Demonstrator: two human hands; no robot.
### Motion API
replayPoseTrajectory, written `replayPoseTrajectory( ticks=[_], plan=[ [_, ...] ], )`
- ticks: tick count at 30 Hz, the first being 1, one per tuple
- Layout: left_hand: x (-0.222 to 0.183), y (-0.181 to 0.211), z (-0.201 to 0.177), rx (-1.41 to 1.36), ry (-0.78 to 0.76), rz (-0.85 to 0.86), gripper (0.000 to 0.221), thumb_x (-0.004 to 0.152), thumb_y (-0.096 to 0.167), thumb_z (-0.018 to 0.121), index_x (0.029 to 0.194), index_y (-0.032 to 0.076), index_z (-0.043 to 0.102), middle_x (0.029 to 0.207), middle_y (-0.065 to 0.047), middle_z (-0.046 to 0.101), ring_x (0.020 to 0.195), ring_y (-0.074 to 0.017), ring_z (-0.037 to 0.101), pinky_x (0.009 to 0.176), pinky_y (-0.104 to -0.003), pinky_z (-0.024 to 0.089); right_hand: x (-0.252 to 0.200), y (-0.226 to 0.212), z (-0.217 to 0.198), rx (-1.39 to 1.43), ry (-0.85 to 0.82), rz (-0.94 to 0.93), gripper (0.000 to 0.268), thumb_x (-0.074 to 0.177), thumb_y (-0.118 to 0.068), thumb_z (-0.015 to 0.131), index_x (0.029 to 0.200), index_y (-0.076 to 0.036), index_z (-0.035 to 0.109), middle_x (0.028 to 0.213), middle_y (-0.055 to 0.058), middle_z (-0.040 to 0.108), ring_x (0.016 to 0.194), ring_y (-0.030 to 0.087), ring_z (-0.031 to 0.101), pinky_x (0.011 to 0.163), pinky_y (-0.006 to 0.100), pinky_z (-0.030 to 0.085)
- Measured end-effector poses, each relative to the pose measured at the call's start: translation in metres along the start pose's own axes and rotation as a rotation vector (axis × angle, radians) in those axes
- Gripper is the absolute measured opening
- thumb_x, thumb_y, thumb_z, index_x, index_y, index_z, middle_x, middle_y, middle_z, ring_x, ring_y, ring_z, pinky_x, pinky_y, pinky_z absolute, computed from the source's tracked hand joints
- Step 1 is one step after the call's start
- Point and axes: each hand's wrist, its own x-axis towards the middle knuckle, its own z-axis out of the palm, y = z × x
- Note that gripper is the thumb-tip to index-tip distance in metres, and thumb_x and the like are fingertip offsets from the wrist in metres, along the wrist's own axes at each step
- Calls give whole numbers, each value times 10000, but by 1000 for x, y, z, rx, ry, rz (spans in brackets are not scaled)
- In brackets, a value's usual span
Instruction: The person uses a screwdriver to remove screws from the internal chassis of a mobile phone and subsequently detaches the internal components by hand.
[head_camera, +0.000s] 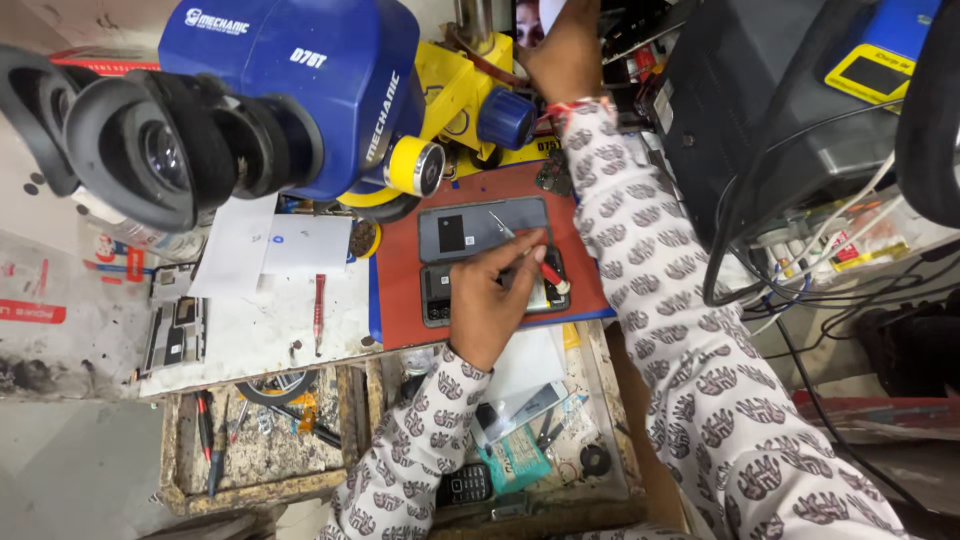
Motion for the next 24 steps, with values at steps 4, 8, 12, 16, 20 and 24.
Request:
replayPoseTrajectory(
  ticks=[4, 8, 12, 16, 20, 24],
  plan=[
    [0, 2, -1, 24, -6, -8, 252, 945, 148, 734, 1180, 59, 762, 1013, -151, 798, 792, -148, 787, 705, -260, 590, 1, -10, 5, 58, 94, 99, 982, 723, -347, 990, 1378, 43, 370, 1286, 258, 580, 949, 438, 720, 807, 462, 610],
    [1, 3, -2, 7, 1, 47, 247, 959, 143, 730, 1186, 48, 750, 1082, -149, 790, 846, -147, 784, 737, -263, 602, 3, -9, 4, 129, 161, 82, 972, 779, -354, 1007, 1404, 25, 366, 1332, 240, 532, 1066, 440, 707, 890, 460, 621],
    [1, 3, -2, 3, -14, 3, 258, 946, 160, 735, 1179, 50, 755, 1075, -147, 791, 805, -153, 779, 702, -271, 595, -4, 4, 6, 5, 104, -26, 1101, 772, -438, 1055, 1410, 75, 319, 1414, 305, 419, 1077, 496, 654, 868, 490, 597],
    [-1, 2, -2, 34, -22, -2, 264, 944, 171, 739, 1178, 50, 758, 1047, -151, 792, 794, -158, 778, 702, -269, 589, -10, 10, 7, -10, 112, -82, 1120, 771, -422, 1041, 1438, 77, 292, 1424, 301, 396, 1100, 509, 644, 887, 487, 593],
    [0, 4, -3, 30, -20, 1, 255, 946, 174, 745, 1168, 50, 763, 1000, -150, 797, 801, -157, 780, 699, -272, 585, -5, 12, 4, 11, 122, -144, 1094, 771, -437, 1040, 1398, 116, 335, 1367, 328, 414, 1064, 528, 626, 865, 491, 581],
    [-1, 3, -3, 34, -26, 6, 259, 945, 169, 734, 1172, 47, 759, 1014, -155, 792, 793, -160, 777, 678, -278, 577, 6, 22, -18, 68, -81, -6, 696, 905, -471, 979, 1238, 23, 619, 1216, 230, 635, 1077, 419, 699, 930, 489, 574]
  ],
)
